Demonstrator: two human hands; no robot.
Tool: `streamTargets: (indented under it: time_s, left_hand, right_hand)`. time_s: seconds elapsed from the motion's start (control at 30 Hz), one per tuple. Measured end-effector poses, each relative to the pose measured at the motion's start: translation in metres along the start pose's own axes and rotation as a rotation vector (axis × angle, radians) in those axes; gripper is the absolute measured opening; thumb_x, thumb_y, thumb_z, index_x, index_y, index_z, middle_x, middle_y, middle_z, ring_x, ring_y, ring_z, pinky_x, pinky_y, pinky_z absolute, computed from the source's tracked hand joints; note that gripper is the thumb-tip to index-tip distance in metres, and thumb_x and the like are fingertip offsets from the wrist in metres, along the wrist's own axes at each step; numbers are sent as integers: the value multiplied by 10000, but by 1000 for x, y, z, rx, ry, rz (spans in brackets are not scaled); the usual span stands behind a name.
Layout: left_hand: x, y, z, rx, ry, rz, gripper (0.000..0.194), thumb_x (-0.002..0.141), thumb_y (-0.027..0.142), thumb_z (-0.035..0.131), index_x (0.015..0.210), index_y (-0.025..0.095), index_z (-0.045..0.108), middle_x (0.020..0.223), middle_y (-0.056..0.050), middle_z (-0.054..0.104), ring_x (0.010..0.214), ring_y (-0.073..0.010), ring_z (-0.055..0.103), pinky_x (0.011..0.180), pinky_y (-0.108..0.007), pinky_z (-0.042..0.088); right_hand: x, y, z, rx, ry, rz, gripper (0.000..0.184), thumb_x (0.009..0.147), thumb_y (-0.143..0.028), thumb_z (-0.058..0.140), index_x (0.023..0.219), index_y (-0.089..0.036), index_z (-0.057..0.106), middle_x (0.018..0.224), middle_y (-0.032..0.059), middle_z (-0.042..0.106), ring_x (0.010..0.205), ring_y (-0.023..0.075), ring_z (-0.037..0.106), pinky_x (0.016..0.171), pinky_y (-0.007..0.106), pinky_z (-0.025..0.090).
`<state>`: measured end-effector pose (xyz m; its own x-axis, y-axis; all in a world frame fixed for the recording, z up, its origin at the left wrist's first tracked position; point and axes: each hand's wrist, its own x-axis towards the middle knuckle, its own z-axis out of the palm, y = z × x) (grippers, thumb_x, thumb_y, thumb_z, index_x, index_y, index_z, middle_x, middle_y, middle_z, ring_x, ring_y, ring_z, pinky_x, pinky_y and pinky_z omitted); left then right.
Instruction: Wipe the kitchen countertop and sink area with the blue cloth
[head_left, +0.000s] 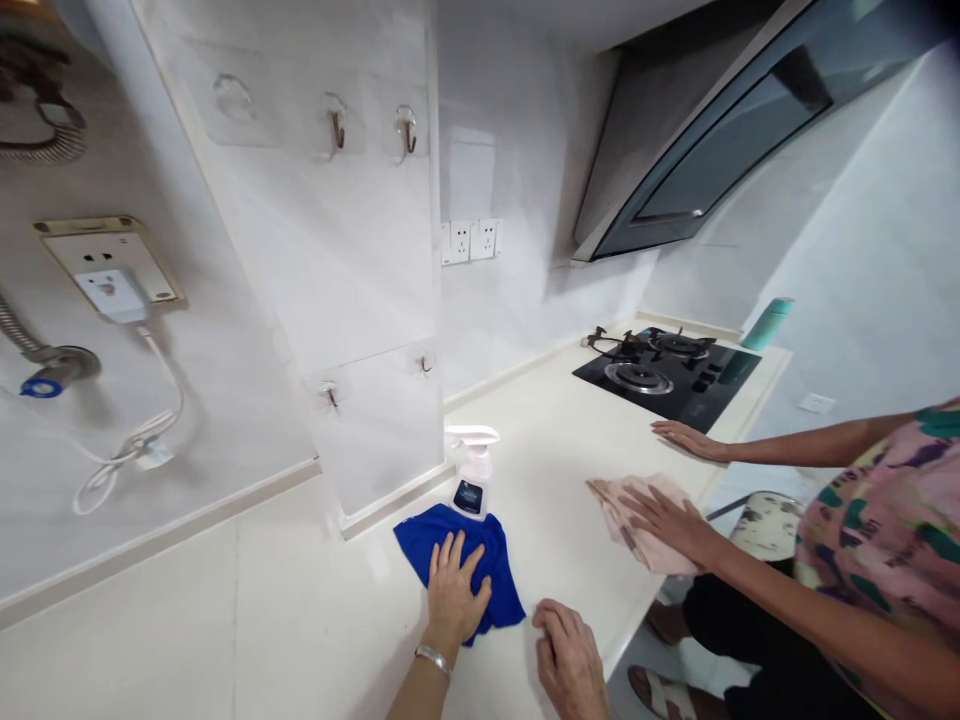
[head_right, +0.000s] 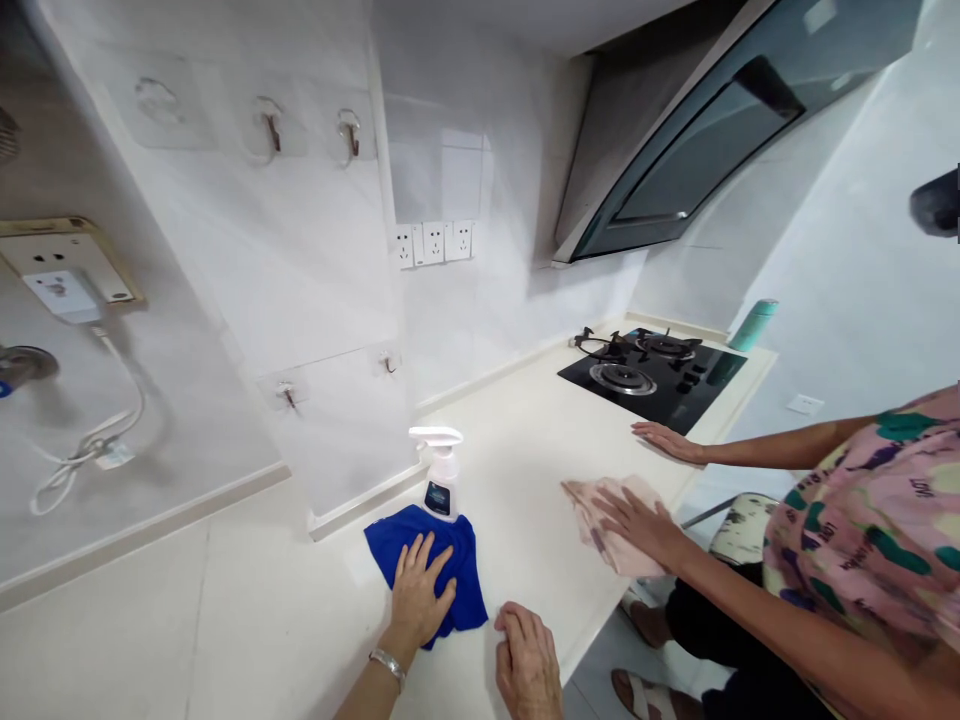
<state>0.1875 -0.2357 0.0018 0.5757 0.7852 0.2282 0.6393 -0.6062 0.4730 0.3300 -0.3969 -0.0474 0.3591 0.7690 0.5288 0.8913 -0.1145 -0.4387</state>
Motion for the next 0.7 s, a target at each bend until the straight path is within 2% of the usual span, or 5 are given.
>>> streamTargets:
  time_s: [0.27, 0.5, 0.6, 0.7]
  left_hand:
    - [32, -2, 13, 27, 58, -14, 481, 900, 431, 565, 1377, 379, 546, 1567, -56, 427, 1475, -291, 336, 1232, -585, 253]
    - [57, -6, 16, 78, 80, -36, 474, 904, 439, 559, 1374, 378, 552, 1556, -62, 444, 1474, -279, 340, 1239, -551, 249]
    - [62, -8, 17, 93, 83, -33, 473, 908, 430, 553, 1378, 371, 549, 1559, -62, 439, 1475, -284, 338, 1238, -549, 253]
    - [53, -7, 16, 96, 74, -14, 480, 913, 412, 543, 1390, 359, 537, 1566, -61, 427, 1476, -290, 336, 1235, -555, 261]
  right_hand:
    - [0, 5, 1, -18, 33, -42, 317, 765, -57, 467, 988, -256, 573, 1059, 31, 661, 958, 201, 617, 819, 340, 492]
    - [3, 6, 3, -3, 53, -39, 304, 760, -53, 459, 964, -255, 557, 1034, 28, 657, 947, 197, 615, 812, 337, 491]
    - [5, 2, 2, 13, 52, -4, 301, 768, -35, 442, 953, -249, 546, 1023, 28, 650, 949, 194, 608, 823, 340, 485]
    - [8, -3, -1, 34, 42, 32, 305, 770, -19, 420, 937, -244, 540, 1019, 30, 645, 947, 195, 601, 824, 344, 477]
